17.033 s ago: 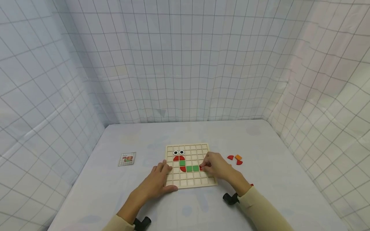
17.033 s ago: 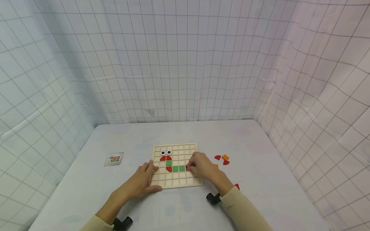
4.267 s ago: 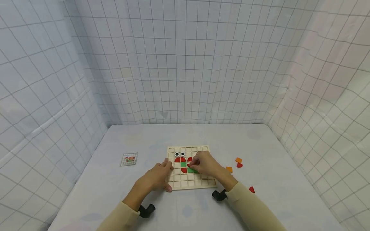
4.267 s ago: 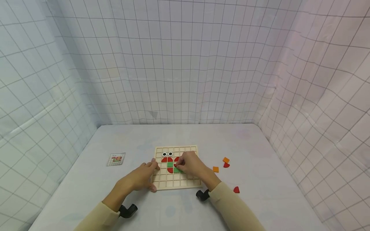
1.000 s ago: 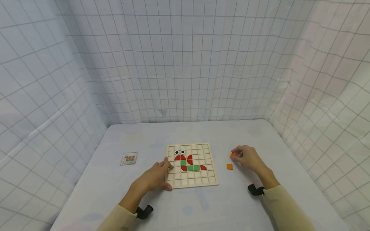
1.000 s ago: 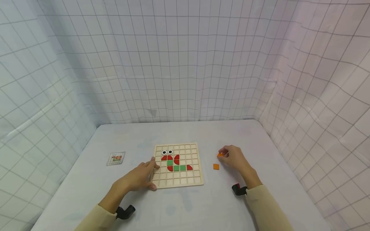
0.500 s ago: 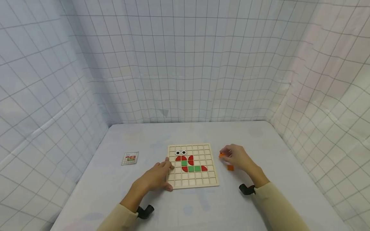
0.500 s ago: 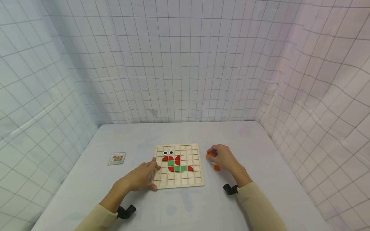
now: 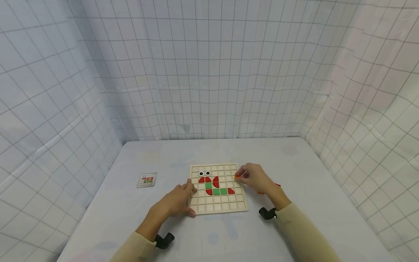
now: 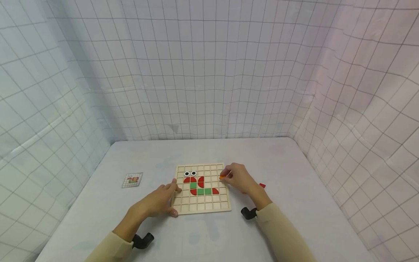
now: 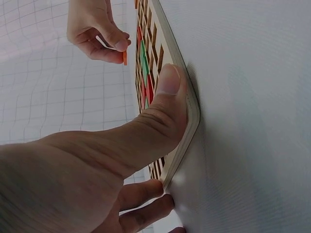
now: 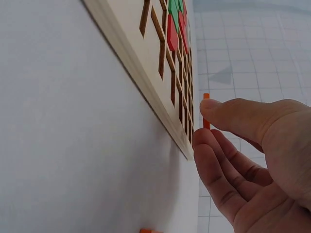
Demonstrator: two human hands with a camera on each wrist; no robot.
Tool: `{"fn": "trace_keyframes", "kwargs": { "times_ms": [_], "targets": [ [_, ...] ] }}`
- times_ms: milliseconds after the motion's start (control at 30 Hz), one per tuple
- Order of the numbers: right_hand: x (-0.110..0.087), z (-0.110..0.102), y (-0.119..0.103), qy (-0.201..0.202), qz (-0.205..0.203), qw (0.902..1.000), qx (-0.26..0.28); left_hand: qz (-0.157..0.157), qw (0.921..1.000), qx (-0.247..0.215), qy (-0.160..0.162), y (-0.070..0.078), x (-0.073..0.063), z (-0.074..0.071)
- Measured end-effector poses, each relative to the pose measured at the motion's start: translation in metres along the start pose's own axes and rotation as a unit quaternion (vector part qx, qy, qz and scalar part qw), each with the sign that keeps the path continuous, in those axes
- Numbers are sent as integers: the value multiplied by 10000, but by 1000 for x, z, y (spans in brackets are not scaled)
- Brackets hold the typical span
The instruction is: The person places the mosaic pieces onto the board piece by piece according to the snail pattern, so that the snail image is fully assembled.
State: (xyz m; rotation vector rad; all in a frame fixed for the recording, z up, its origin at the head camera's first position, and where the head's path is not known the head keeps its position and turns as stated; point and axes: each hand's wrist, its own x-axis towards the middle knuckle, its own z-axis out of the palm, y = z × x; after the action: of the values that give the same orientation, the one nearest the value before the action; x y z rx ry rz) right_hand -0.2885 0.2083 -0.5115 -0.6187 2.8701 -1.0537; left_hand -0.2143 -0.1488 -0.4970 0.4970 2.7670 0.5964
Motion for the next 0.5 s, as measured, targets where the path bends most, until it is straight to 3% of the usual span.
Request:
{"fn": "trace_keyframes", "kwargs": {
  "times_ms": [500],
  "targets": [
    [17, 21, -15, -287, -202, 9992, 173, -10, 10000, -44, 36, -2, 0, 1]
  ]
}}
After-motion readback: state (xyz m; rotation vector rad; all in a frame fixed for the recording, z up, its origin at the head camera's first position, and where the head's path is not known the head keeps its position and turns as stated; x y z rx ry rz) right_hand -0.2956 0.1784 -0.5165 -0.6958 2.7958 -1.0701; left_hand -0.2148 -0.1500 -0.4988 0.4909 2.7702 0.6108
